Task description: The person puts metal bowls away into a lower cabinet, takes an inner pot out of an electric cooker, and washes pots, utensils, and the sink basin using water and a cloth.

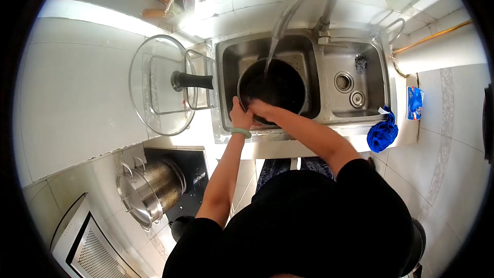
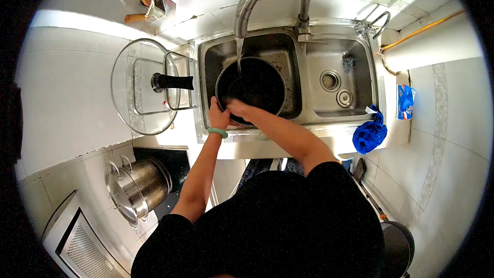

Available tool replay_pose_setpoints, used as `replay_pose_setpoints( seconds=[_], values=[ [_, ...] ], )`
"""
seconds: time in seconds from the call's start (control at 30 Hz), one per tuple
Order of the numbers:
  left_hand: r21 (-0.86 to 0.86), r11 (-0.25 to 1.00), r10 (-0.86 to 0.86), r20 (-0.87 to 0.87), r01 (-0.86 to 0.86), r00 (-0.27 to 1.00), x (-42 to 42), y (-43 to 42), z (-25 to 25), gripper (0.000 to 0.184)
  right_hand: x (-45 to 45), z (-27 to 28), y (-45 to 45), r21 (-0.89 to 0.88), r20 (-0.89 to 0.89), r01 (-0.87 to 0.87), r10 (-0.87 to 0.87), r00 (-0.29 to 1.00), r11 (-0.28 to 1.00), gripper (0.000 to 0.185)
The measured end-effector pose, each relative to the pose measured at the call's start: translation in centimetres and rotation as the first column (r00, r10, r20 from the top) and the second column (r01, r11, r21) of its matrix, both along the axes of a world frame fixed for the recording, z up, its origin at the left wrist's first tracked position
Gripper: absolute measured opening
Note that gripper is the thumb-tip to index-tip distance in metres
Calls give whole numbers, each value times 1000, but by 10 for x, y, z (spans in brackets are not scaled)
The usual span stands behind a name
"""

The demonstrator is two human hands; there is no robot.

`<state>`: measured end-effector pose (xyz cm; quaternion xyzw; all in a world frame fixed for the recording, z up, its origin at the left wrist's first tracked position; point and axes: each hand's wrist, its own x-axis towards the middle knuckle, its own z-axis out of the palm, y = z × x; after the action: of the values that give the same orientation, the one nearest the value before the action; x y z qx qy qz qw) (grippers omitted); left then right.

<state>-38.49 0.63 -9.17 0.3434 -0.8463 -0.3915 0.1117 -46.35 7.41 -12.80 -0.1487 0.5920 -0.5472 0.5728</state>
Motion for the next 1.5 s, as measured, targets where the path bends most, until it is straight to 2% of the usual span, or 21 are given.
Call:
replay_pose_setpoints(
  seconds=[0.03,0.07,0.1,0.13,0.2,0.23,0.3,0.37,0.4,0.47,0.5,0.57,0.63,0.7,0.93,1.07,1.13,1.23,1.3,1.37,1.5],
  values=[
    [-33,999,-20,31,21,999,-2,-2,9,50,3,-10,12,136,-71,-74,84,994,988,35],
    [-64,997,-40,62,44,997,-5,-3,18,50,-5,-26,29,200,-360,-453,495,791,869,37],
    [-7,1000,-25,114,26,993,-12,-4,28,51,-17,-38,47,369,-554,-705,753,356,605,39],
    [-7,1000,-24,112,25,993,-17,-6,31,51,-32,-40,59,567,-404,-723,898,173,395,39],
    [-80,991,-105,12,106,994,-26,-10,35,56,-69,2,82,862,-362,-469,881,-306,192,35],
    [-81,991,-105,9,106,994,-31,-7,46,56,-83,2,83,863,-362,-467,880,-307,193,35],
    [-53,981,-165,258,185,952,-40,-3,66,61,-114,1,76,863,-504,-287,728,-464,415,30],
    [-112,975,-164,236,194,958,-46,-12,63,62,-131,-2,72,757,-566,-137,535,-627,639,27],
    [-162,966,-165,215,202,963,-49,-18,63,63,-129,-5,77,753,-572,-141,533,-623,643,27],
    [-154,962,-183,240,224,953,-58,-30,63,60,-119,-8,96,445,-845,-26,410,-344,895,27],
    [-220,936,-213,273,276,938,-63,-35,63,57,-117,-6,106,442,-846,-29,406,-347,896,27],
    [-237,910,-212,440,340,873,-79,-32,82,53,-115,5,127,136,-972,271,76,221,953,26],
    [-314,846,-237,503,431,831,-91,-36,88,44,-129,28,139,106,-828,617,-274,489,780,30],
    [-374,783,-190,617,497,764,-104,-39,99,27,-152,34,152,61,-808,789,-434,399,612,41],
    [-322,653,-188,808,685,559,-138,-27,145,16,-227,20,164,176,-870,763,-264,416,622,50],
    [-372,606,-161,808,703,566,-152,-24,144,13,-226,40,159,174,-831,738,-305,465,651,48],
    [-239,583,-107,925,777,365,-164,-18,148,22,-218,39,166,112,-834,769,-361,417,630,47],
    [-235,569,-65,942,788,329,-168,-16,147,22,-187,15,171,66,-831,663,-326,450,746,44],
    [-210,525,-35,963,825,267,-170,-19,142,22,-168,3,172,45,-714,589,-387,584,807,42],
    [-184,401,-40,975,898,217,-170,-18,139,23,-148,30,177,104,-667,550,-352,656,829,38],
    [-173,384,73,985,907,157,-172,-13,139,24,-137,25,179,177,-563,498,-328,759,849,36]
  ],
)
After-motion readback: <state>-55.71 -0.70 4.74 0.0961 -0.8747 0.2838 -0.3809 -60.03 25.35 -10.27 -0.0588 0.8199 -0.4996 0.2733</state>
